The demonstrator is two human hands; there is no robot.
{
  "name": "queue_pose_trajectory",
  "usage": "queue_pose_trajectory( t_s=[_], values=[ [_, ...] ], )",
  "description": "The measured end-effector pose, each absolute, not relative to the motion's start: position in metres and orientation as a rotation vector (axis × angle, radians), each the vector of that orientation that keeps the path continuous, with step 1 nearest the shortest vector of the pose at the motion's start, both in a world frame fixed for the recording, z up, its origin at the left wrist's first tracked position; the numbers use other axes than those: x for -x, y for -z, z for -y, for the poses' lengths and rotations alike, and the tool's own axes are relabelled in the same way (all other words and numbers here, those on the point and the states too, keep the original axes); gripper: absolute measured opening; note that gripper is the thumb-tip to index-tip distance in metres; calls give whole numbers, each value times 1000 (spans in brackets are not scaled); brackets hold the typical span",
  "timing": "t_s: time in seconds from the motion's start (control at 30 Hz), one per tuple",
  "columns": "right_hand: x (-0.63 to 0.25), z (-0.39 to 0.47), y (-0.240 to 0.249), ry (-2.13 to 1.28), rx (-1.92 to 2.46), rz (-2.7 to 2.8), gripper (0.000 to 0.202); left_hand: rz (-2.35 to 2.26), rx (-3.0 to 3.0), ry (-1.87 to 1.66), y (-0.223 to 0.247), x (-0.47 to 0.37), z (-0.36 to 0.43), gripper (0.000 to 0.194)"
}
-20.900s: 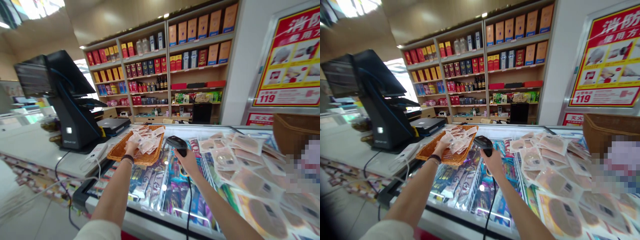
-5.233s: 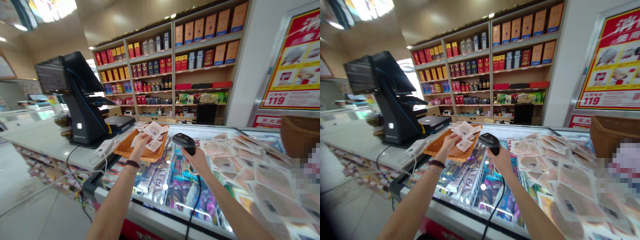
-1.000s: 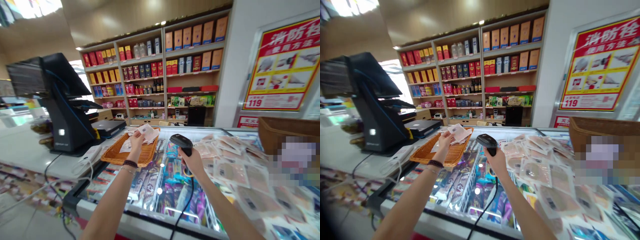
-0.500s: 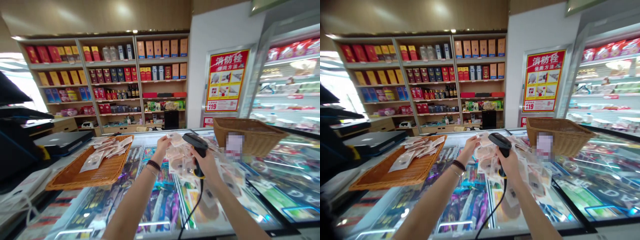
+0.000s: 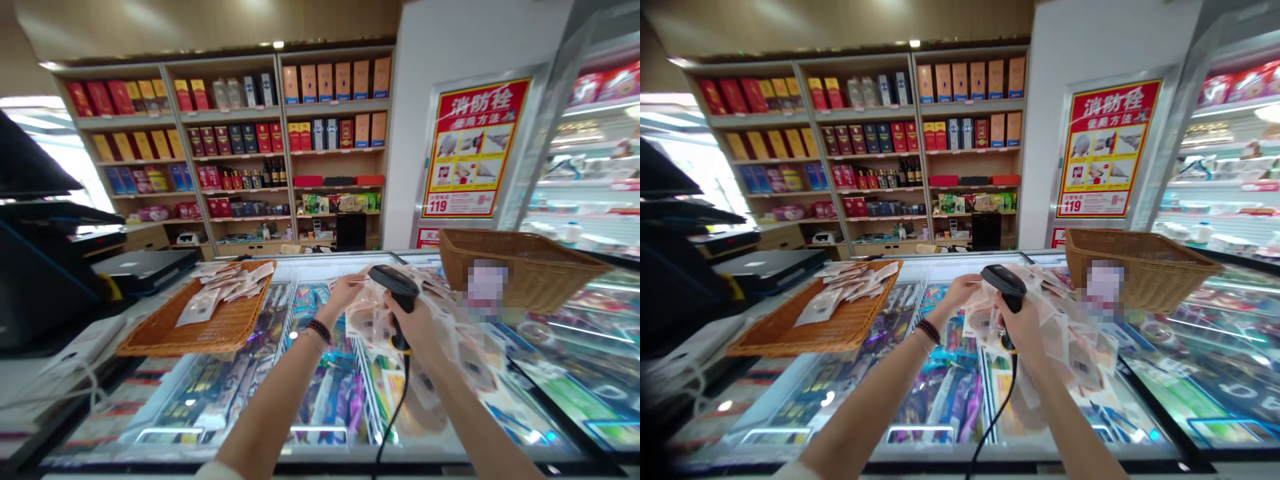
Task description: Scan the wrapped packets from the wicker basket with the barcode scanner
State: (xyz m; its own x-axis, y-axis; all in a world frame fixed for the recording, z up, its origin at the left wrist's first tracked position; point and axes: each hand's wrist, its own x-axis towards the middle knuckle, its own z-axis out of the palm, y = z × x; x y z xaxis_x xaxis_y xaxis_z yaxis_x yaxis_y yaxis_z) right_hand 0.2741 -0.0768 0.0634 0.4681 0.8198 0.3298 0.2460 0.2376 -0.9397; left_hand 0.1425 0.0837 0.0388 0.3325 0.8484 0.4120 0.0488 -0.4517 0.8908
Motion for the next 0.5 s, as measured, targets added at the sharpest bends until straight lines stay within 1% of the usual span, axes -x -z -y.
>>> queue_pose_trajectory(
  t_s=[0.1,0.37,0.5],
  values=[
    [-250,62,-62,-561,1276,1096,47,-921,-1731,-1243,-45,-92,-86,26],
    [-165,31,-76,-715,1105,1279,49,-1220,-1696,-1498,-64,72,-77,22],
    [-123,26,-79,-770,1078,1340,47,-1551,-1640,-1551,-62,149,-59,25]
  ],
)
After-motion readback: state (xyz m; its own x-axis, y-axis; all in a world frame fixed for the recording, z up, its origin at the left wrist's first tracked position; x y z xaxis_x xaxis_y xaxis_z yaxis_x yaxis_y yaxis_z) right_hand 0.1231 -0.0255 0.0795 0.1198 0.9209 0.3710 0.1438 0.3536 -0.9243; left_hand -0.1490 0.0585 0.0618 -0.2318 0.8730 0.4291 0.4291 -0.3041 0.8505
